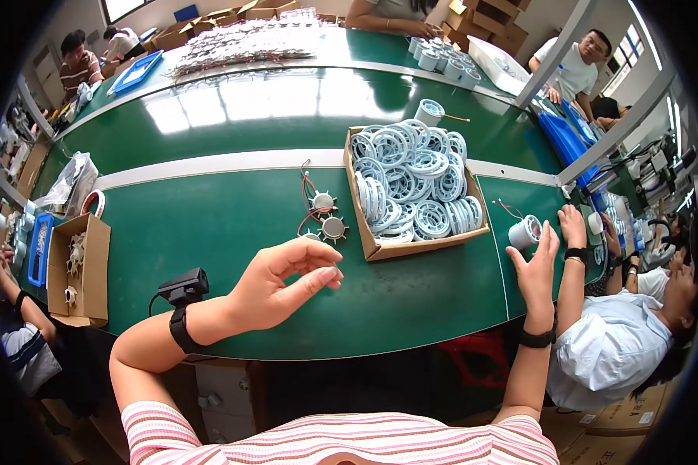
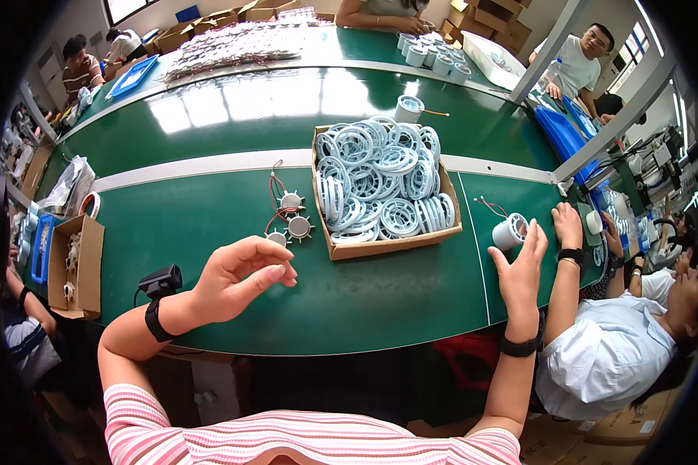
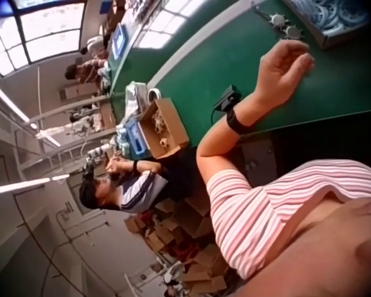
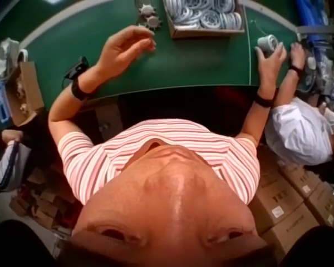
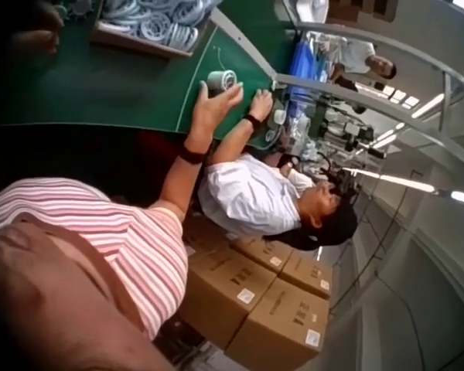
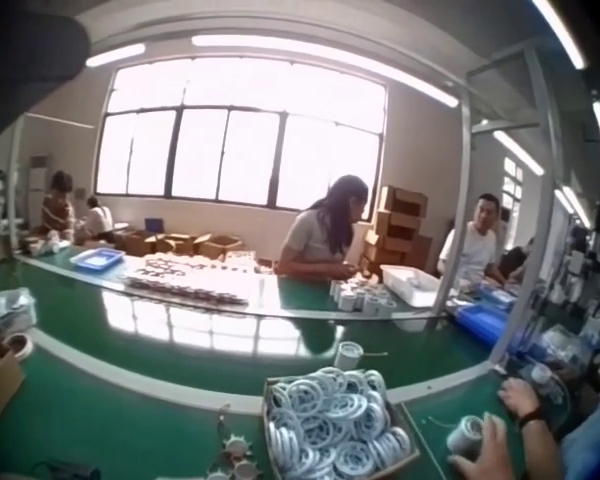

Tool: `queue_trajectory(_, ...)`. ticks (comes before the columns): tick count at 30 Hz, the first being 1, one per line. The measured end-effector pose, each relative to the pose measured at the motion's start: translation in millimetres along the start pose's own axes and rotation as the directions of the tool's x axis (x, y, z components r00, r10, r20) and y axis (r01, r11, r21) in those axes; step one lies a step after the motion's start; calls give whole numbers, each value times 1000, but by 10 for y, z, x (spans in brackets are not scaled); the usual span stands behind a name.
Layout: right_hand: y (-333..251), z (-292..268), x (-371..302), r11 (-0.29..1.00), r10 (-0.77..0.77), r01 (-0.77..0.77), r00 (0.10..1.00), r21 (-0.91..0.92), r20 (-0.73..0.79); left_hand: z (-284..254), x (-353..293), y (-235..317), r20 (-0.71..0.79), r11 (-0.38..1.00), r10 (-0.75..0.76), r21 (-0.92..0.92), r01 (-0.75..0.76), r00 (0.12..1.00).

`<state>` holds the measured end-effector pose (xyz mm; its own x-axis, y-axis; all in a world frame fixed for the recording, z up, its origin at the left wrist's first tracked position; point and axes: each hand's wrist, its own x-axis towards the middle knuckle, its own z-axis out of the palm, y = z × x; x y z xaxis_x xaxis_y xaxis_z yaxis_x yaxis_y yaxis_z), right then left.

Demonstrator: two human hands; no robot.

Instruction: The person picks up a motor and a plastic cover, presses the cover onto the motor, and then places the assembled unit onto the green work surface before repeating the process.

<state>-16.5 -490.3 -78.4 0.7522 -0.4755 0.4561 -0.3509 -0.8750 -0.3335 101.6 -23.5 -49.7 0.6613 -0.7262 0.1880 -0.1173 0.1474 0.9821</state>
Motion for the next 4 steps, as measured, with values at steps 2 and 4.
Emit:
queue_trajectory(2, -124, -111, 71, 994, -75, 73, 997, -83, -25, -121, 52, 67, -28, 997, 6, 76, -4, 1000)
queue_trajectory(4, -386, -389, 154, 943, -220, 202, 975, -263, -41, -284, 130, 150, -80, 978, 11, 210, 6, 997)
